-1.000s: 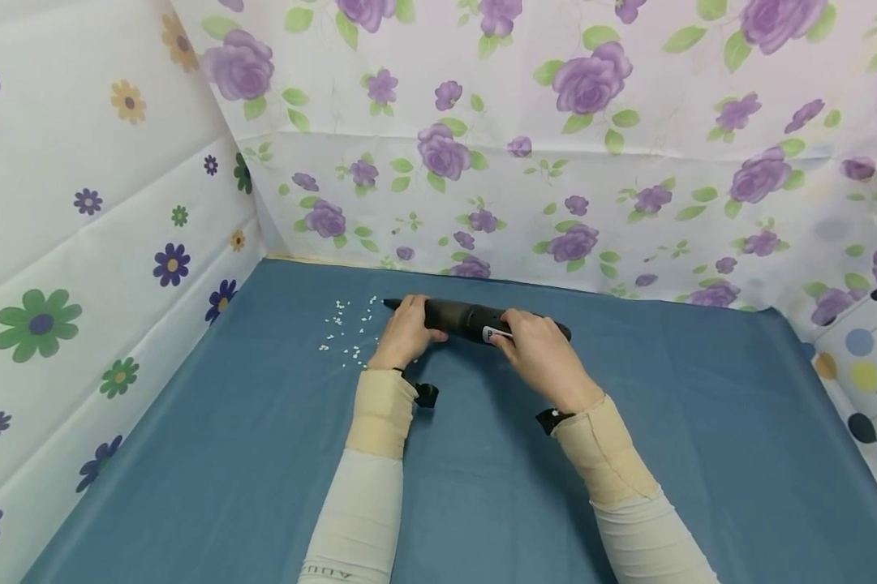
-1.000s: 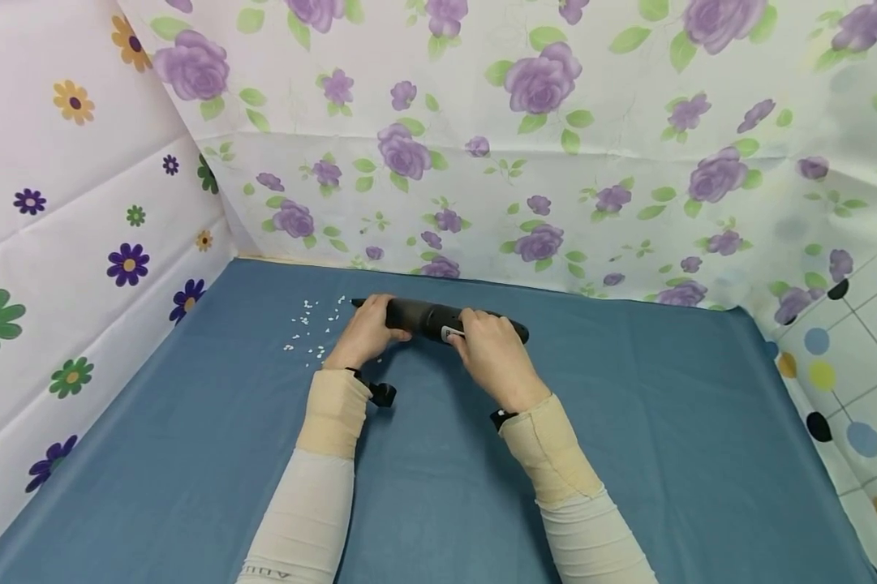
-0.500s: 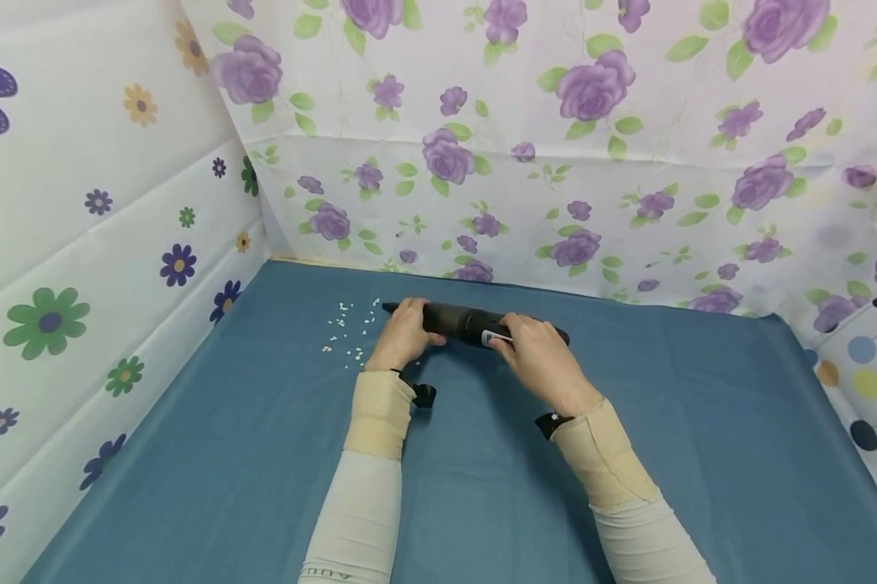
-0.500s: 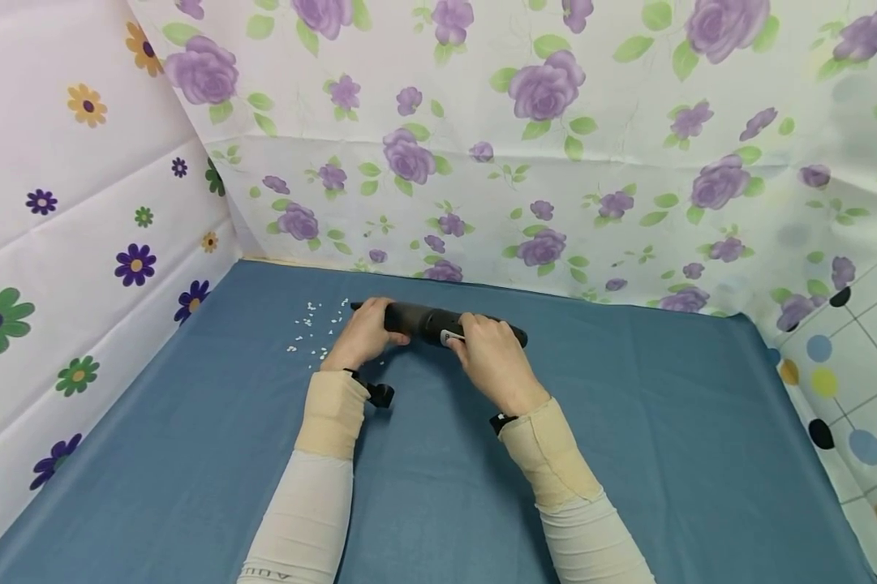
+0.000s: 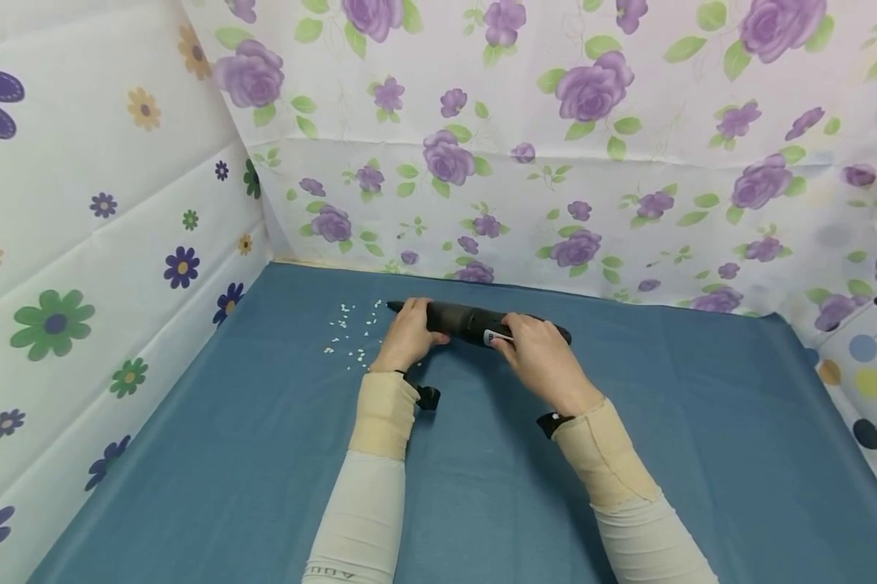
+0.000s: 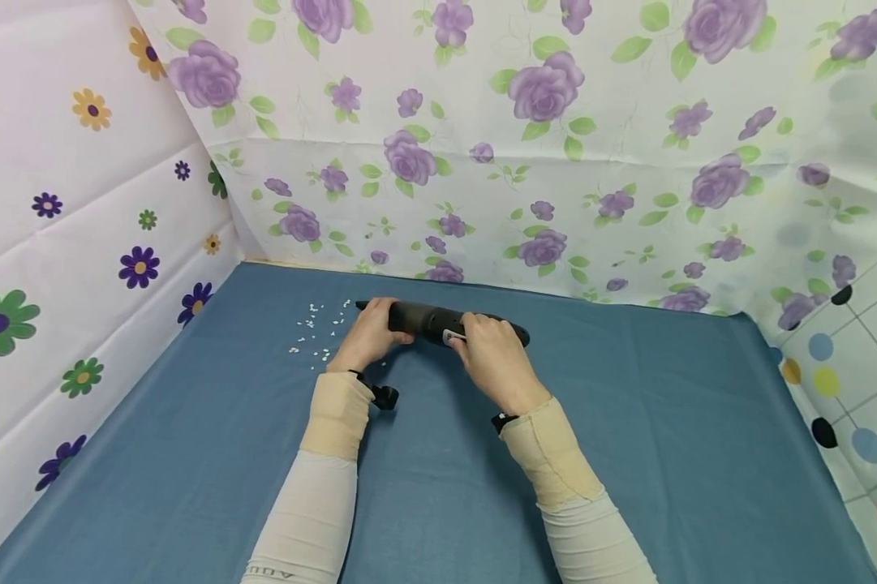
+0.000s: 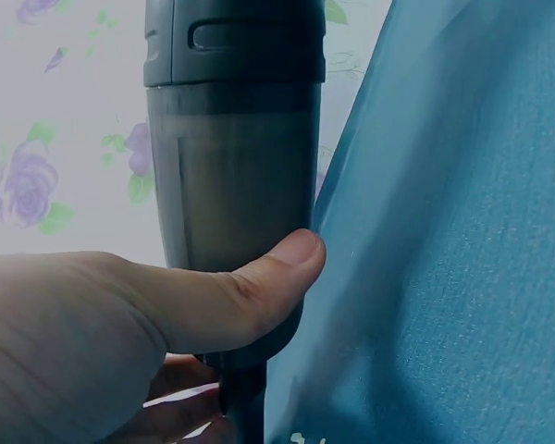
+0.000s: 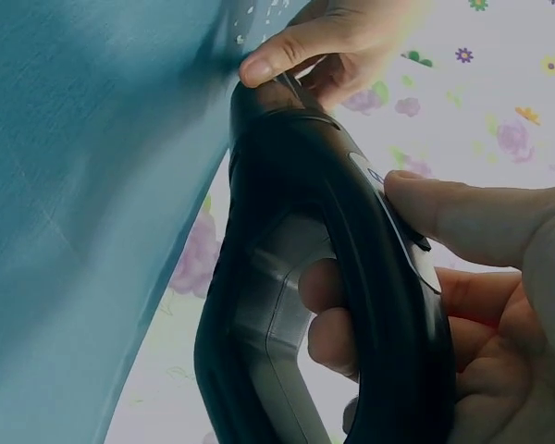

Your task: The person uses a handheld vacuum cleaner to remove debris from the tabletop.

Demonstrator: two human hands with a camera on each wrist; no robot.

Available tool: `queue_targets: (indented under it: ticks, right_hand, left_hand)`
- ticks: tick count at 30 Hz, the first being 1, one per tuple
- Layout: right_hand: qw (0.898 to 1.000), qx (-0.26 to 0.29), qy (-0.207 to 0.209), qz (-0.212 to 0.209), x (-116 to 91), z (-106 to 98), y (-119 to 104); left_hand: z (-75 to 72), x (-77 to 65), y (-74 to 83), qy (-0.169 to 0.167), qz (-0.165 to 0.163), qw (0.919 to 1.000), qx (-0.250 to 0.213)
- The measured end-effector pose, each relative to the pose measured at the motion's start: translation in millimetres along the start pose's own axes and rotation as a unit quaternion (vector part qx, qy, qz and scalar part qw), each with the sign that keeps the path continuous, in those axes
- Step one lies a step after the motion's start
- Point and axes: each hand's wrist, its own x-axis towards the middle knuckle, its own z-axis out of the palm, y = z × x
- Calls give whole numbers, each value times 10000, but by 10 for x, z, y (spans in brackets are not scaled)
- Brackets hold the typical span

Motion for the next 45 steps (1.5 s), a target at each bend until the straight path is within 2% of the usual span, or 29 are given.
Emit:
queue_targets:
  ticks: [6,13,20,30,40,45]
  right_hand:
    - [9998,84,-163,116,10,-70,2]
    - [9988,113,-478,49,140,-153,-5]
    - [9956,172,-855,333,251,-212,-6]
    - [9961,65,-780,401,322,-273,-43]
    - [9951,102,-878,453,404,-248,-28]
    - [9941,101,-979,456,432,-229,-50]
  left_hand:
    - [8,-17,-2,-123,-2,9999,36]
    - [-50,-7,-39,-216,-84,9997,-2]
    - [-90,60,31,-330,-192,9992,142]
    - [-71,87,43,-166,-176,9997,-6]
    - [-162,160,28,-165,-181,9997,10]
    - [-192,134,-23,-177,-209,9996,45]
